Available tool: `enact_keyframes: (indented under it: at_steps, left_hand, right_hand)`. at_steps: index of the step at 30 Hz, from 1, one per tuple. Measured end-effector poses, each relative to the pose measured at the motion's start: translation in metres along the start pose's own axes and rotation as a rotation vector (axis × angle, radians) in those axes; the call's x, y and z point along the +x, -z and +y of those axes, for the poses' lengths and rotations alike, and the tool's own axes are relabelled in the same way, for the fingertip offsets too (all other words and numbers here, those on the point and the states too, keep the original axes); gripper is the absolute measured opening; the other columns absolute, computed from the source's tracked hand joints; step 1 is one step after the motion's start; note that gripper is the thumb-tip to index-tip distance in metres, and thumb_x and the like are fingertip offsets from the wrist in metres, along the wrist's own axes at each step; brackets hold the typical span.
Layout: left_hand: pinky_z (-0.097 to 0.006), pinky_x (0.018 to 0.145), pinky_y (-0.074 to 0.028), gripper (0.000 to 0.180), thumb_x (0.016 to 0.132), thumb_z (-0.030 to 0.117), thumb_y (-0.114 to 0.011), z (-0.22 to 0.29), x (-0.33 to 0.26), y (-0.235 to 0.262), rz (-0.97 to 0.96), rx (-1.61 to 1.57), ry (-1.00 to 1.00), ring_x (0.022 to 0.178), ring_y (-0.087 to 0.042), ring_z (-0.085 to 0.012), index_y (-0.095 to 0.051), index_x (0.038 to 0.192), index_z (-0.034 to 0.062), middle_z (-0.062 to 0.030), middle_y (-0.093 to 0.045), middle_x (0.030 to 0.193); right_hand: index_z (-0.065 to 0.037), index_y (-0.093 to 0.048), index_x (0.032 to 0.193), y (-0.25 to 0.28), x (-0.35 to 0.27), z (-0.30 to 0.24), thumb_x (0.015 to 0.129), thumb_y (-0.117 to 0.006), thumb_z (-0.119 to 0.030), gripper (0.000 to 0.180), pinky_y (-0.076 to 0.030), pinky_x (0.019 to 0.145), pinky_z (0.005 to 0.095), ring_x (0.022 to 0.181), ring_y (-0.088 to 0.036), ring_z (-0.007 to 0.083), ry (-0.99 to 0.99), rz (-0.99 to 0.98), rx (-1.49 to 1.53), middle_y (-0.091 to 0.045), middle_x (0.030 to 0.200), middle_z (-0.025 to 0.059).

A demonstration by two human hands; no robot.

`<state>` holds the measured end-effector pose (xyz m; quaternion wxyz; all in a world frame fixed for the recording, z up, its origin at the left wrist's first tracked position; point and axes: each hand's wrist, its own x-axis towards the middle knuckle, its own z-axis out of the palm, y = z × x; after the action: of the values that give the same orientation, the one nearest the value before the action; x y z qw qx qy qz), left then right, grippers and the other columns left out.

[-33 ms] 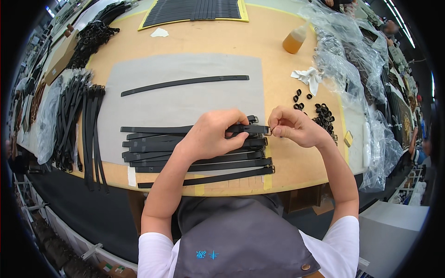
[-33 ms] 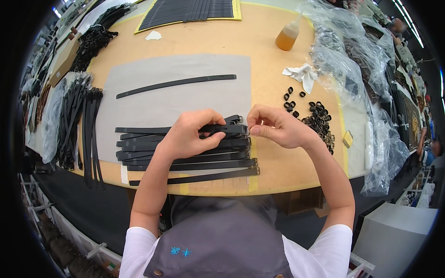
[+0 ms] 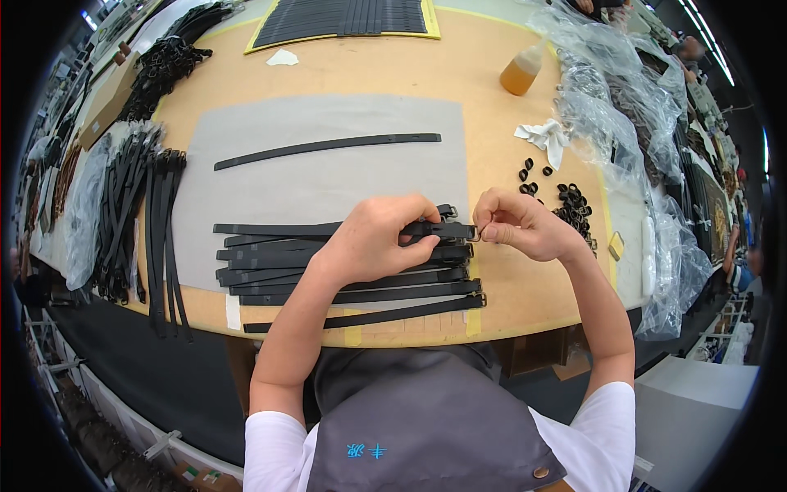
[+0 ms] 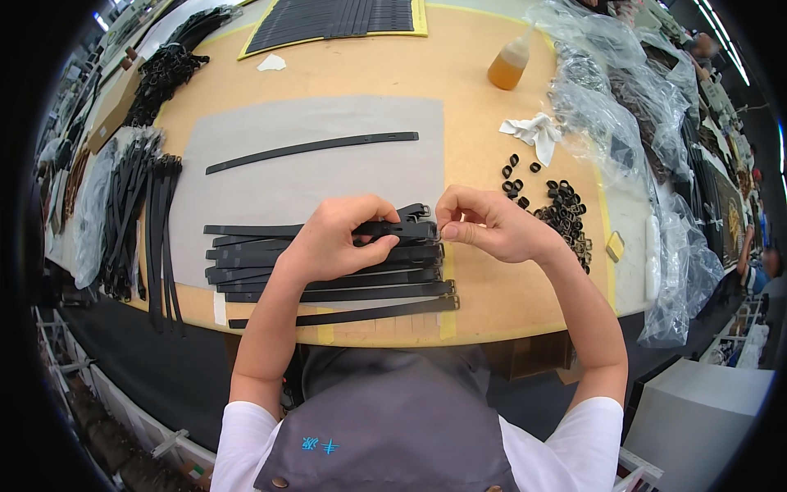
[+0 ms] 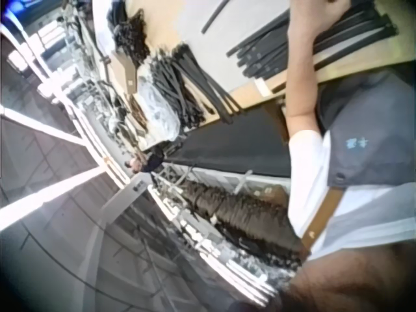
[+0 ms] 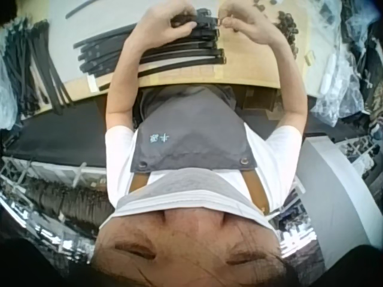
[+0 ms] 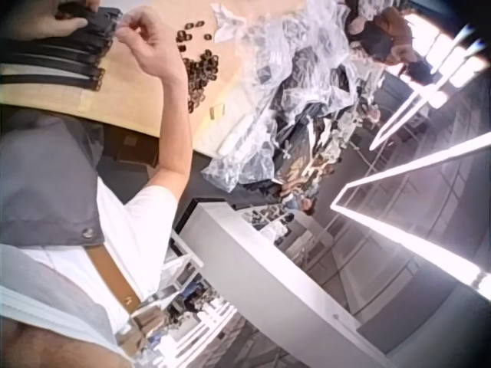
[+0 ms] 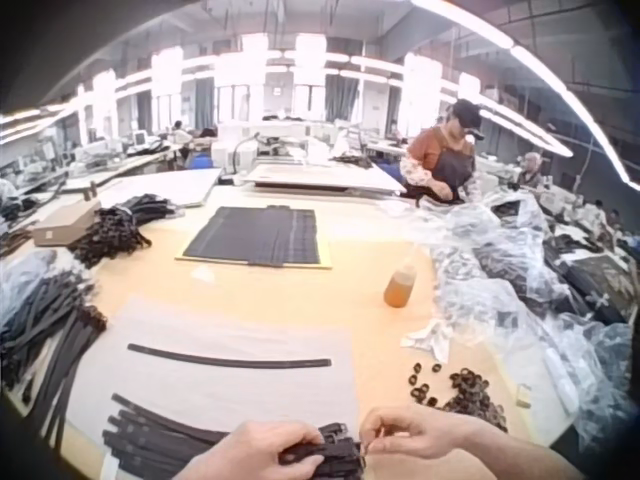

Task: The person assembles black straps by inserting small black plastic buckles into the ends of the straps. They work at a table in a factory setting, handling the components one at a time and stacking the finished straps on a yellow mat.

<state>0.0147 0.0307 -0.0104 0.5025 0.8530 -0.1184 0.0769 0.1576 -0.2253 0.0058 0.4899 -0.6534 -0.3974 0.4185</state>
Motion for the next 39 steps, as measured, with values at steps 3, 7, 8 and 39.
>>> enact_keyframes:
  at_steps: [3,7,8,39]
  left_hand:
    - [-0.026,0.06,-0.053,0.022,0.084,0.009,-0.079,0.005,0.001,0.004,-0.057,0.028,0.028,0.067,-0.06,-0.0122,-0.07,0.103,0.0022,-0.0059,-0.066,0.079]
    - [-0.026,0.061,-0.055,0.023,0.083,0.008,-0.079,0.005,-0.001,0.001,-0.09,-0.021,0.05,0.069,-0.061,-0.0125,-0.069,0.102,0.002,-0.0059,-0.067,0.08]
    - [-0.026,0.061,-0.055,0.023,0.082,0.008,-0.08,0.005,-0.002,-0.001,-0.088,-0.043,0.052,0.07,-0.062,-0.0125,-0.069,0.103,0.0021,-0.0057,-0.067,0.08]
    - [-0.041,0.067,-0.052,0.026,0.086,0.013,-0.077,0.0,-0.009,-0.004,0.042,-0.155,-0.062,0.076,-0.069,-0.0329,-0.062,0.105,0.0028,-0.016,-0.072,0.087]
  right_hand:
    - [-0.006,-0.059,0.108,-0.002,0.005,-0.007,0.104,-0.065,-0.013,0.01,-0.049,0.082,0.0273,0.089,-0.057,0.0095,0.022,-0.068,-0.104,-0.061,0.098,-0.0004]
    - [-0.006,-0.058,0.109,-0.014,0.014,-0.028,0.104,-0.063,-0.009,0.007,-0.051,0.079,0.0282,0.086,-0.058,0.0096,-0.04,-0.123,-0.264,-0.063,0.097,0.0008]
    - [-0.006,-0.059,0.109,-0.018,0.015,-0.029,0.104,-0.063,-0.01,0.008,-0.051,0.077,0.0278,0.085,-0.059,0.0091,-0.057,-0.105,-0.244,-0.064,0.095,0.0007]
    - [-0.006,-0.056,0.103,-0.059,0.034,-0.006,0.093,-0.08,-0.017,0.029,-0.044,0.054,0.0178,0.059,-0.055,0.0039,-0.038,0.33,0.198,-0.062,0.073,-0.0021]
